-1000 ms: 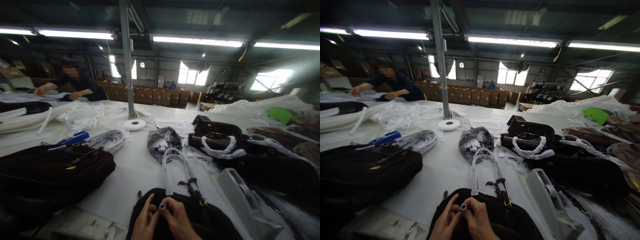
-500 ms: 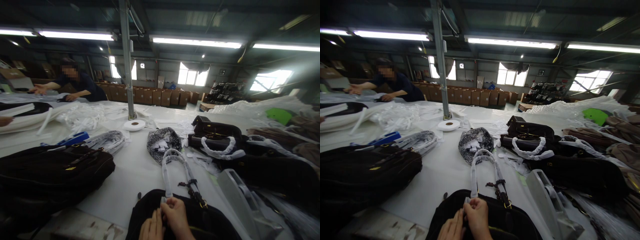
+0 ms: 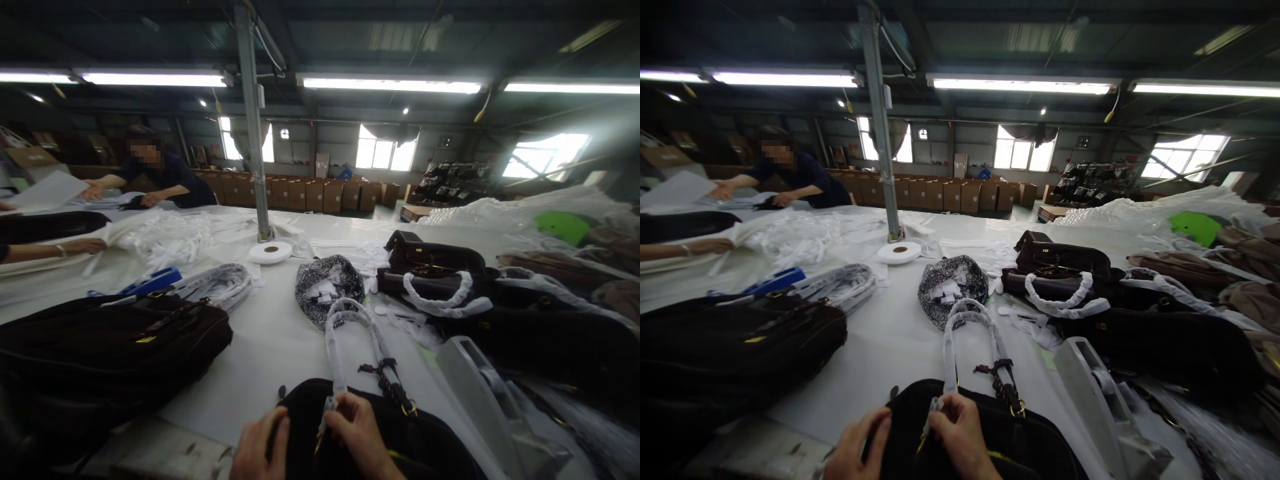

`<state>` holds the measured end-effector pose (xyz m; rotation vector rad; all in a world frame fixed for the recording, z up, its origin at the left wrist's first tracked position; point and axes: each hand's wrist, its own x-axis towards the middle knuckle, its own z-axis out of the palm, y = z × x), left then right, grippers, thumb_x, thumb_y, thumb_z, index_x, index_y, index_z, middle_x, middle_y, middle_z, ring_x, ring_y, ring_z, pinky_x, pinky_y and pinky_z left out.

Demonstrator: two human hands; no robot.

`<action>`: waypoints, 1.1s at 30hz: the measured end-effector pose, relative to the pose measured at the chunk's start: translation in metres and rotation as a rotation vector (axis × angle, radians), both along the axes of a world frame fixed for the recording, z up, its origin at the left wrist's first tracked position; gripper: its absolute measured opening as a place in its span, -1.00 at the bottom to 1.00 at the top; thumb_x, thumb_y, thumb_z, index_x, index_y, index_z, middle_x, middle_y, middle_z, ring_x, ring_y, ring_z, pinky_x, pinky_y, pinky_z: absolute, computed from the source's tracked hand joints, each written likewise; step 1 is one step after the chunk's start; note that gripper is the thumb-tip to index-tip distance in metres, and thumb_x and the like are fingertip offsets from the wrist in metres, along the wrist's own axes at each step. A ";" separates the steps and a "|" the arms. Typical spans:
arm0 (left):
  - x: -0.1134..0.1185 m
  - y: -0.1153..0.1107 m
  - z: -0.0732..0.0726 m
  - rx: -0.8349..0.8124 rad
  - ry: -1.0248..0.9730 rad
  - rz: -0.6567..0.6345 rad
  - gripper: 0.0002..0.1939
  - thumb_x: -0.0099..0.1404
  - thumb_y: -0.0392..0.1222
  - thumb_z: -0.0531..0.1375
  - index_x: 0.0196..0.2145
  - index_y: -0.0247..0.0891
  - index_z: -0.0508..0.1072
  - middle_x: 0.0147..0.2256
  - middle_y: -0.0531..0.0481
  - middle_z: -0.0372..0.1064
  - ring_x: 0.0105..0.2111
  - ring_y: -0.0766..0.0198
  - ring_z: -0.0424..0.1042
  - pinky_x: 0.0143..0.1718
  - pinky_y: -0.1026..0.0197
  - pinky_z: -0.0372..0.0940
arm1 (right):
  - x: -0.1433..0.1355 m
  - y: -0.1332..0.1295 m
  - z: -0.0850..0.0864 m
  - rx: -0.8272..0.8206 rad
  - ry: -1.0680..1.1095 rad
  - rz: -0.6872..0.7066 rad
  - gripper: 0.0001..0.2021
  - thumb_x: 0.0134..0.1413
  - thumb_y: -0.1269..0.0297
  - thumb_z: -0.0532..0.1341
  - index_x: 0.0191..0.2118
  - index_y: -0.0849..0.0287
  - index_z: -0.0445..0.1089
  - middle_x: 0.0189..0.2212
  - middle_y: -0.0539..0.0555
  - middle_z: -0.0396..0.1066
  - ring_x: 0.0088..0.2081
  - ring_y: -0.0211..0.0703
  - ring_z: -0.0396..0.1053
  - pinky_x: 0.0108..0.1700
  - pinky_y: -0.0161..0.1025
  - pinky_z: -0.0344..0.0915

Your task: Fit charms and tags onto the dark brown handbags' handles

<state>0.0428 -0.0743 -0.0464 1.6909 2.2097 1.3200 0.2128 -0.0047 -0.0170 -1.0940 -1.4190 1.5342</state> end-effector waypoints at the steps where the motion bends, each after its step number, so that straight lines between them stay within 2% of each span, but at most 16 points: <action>1: -0.015 0.006 0.009 -0.150 -0.124 0.092 -0.72 0.23 0.02 0.07 -0.24 -0.13 0.47 -0.32 -0.06 0.52 -0.32 0.10 0.47 -0.31 0.17 0.32 | 0.003 -0.003 0.004 0.088 -0.015 0.041 -0.87 -0.09 0.27 0.21 -0.46 0.24 0.30 -0.61 -0.06 0.27 -0.58 -0.34 0.20 -0.53 -0.41 0.12; 2: -0.028 0.012 0.017 -0.261 -0.235 0.120 -0.71 0.23 0.04 0.04 -0.30 -0.14 0.46 -0.33 -0.04 0.51 -0.30 0.09 0.46 -0.30 0.17 0.28 | 0.005 -0.006 0.006 0.182 -0.054 0.065 -0.91 -0.07 0.31 0.18 -0.46 0.22 0.30 -0.60 -0.07 0.26 -0.55 -0.33 0.20 -0.49 -0.39 0.13; 4: -0.045 0.028 0.025 -0.410 -0.356 0.027 -0.65 0.21 0.07 0.03 -0.52 -0.19 0.44 -0.52 0.00 0.45 -0.42 0.11 0.42 -0.41 0.22 0.20 | 0.009 -0.012 0.009 0.383 -0.171 0.104 -0.98 -0.11 0.40 0.15 -0.48 0.20 0.28 -0.58 -0.06 0.24 -0.52 -0.31 0.19 -0.46 -0.38 0.12; 6: -0.050 0.044 0.024 -0.474 -0.422 -0.083 -0.57 0.14 0.10 0.08 -0.72 -0.21 0.32 -0.70 0.06 0.26 -0.57 0.19 0.31 -0.54 0.26 0.07 | 0.010 -0.014 0.006 0.552 -0.266 0.150 -0.93 -0.21 0.46 0.13 -0.49 0.18 0.26 -0.57 -0.06 0.24 -0.51 -0.30 0.19 -0.45 -0.37 0.11; 8: -0.047 0.057 0.018 -0.529 -0.494 -0.160 -0.54 0.05 0.12 0.15 -0.80 -0.22 0.23 -0.79 0.12 0.10 -0.68 0.29 0.18 -0.62 0.29 -0.06 | 0.010 -0.015 0.001 0.652 -0.305 0.182 -0.87 -0.29 0.49 0.11 -0.49 0.16 0.25 -0.55 -0.06 0.25 -0.50 -0.29 0.20 -0.45 -0.38 0.12; 11: -0.040 0.067 0.012 -0.600 -0.631 -0.256 -0.58 -0.04 0.10 0.21 -0.79 -0.26 0.27 -0.79 0.16 0.06 -0.73 0.36 0.08 -0.66 0.31 -0.10 | 0.010 -0.013 -0.008 0.706 -0.329 0.159 -0.87 -0.27 0.49 0.09 -0.48 0.15 0.24 -0.55 -0.04 0.28 -0.51 -0.27 0.22 -0.45 -0.38 0.13; 14: -0.037 0.068 0.015 -0.537 -0.724 -0.270 -0.63 -0.05 0.07 0.23 -0.71 -0.30 0.34 -0.76 0.15 0.14 -0.70 0.36 0.13 -0.65 0.32 -0.04 | 0.008 -0.012 -0.012 0.710 -0.344 0.092 -0.92 -0.20 0.46 0.09 -0.50 0.15 0.24 -0.57 -0.03 0.28 -0.52 -0.28 0.23 -0.46 -0.37 0.14; 18: -0.030 0.060 0.035 -0.356 -0.784 -0.190 -0.60 0.08 0.14 0.15 -0.52 -0.32 0.40 -0.66 0.12 0.27 -0.60 0.32 0.26 -0.56 0.31 0.09 | 0.008 -0.014 -0.015 0.688 -0.362 -0.002 -0.95 -0.16 0.43 0.10 -0.52 0.15 0.23 -0.60 -0.04 0.26 -0.55 -0.28 0.22 -0.48 -0.37 0.12; 21: -0.012 0.048 0.053 -0.255 -0.798 -0.106 -0.57 0.15 0.18 0.10 -0.43 -0.30 0.41 -0.56 0.07 0.38 -0.50 0.24 0.36 -0.48 0.29 0.19 | 0.013 -0.015 -0.014 0.656 -0.332 -0.067 -0.96 -0.12 0.39 0.10 -0.51 0.15 0.24 -0.61 -0.05 0.24 -0.54 -0.27 0.23 -0.46 -0.36 0.14; 23: 0.007 0.039 0.061 -0.171 -0.704 -0.027 -0.58 0.18 0.18 0.07 -0.41 -0.26 0.42 -0.51 0.04 0.42 -0.44 0.20 0.40 -0.42 0.27 0.24 | 0.019 -0.015 -0.010 0.608 -0.281 -0.091 -0.93 -0.07 0.35 0.11 -0.51 0.15 0.24 -0.62 -0.05 0.22 -0.55 -0.26 0.22 -0.47 -0.36 0.16; 25: 0.025 0.033 0.061 -0.071 -0.495 -0.029 -0.63 0.24 0.12 0.04 -0.37 -0.21 0.44 -0.44 0.02 0.44 -0.38 0.18 0.41 -0.34 0.24 0.29 | 0.024 -0.013 -0.001 0.552 -0.204 -0.089 -0.88 0.01 0.29 0.08 -0.47 0.16 0.27 -0.60 -0.03 0.25 -0.54 -0.24 0.23 -0.47 -0.35 0.18; 28: 0.041 0.033 0.050 0.069 -0.119 -0.220 -0.69 0.30 0.02 0.00 -0.29 -0.15 0.47 -0.38 0.01 0.46 -0.32 0.19 0.40 -0.23 0.21 0.32 | 0.025 -0.008 0.021 0.552 -0.155 -0.153 -0.78 0.07 0.24 0.08 -0.21 0.20 0.36 -0.41 0.06 0.35 -0.39 -0.18 0.31 -0.32 -0.30 0.27; 30: 0.042 0.036 0.039 0.133 0.062 -0.330 -0.69 0.32 -0.02 -0.02 -0.29 -0.13 0.48 -0.39 0.00 0.46 -0.33 0.20 0.41 -0.24 0.21 0.35 | 0.018 -0.003 0.034 0.591 -0.180 -0.163 -0.72 0.03 0.27 0.16 -0.11 0.18 0.38 -0.33 0.07 0.38 -0.31 -0.17 0.33 -0.22 -0.29 0.27; 33: 0.032 0.046 0.019 0.209 0.217 -0.400 -0.62 0.35 -0.02 -0.08 -0.35 -0.13 0.50 -0.45 0.01 0.46 -0.39 0.23 0.43 -0.32 0.26 0.39 | 0.001 0.005 0.037 0.588 -0.178 -0.087 -0.87 -0.01 0.36 0.22 -0.32 0.14 0.51 -0.42 0.02 0.42 -0.34 -0.22 0.37 -0.26 -0.36 0.26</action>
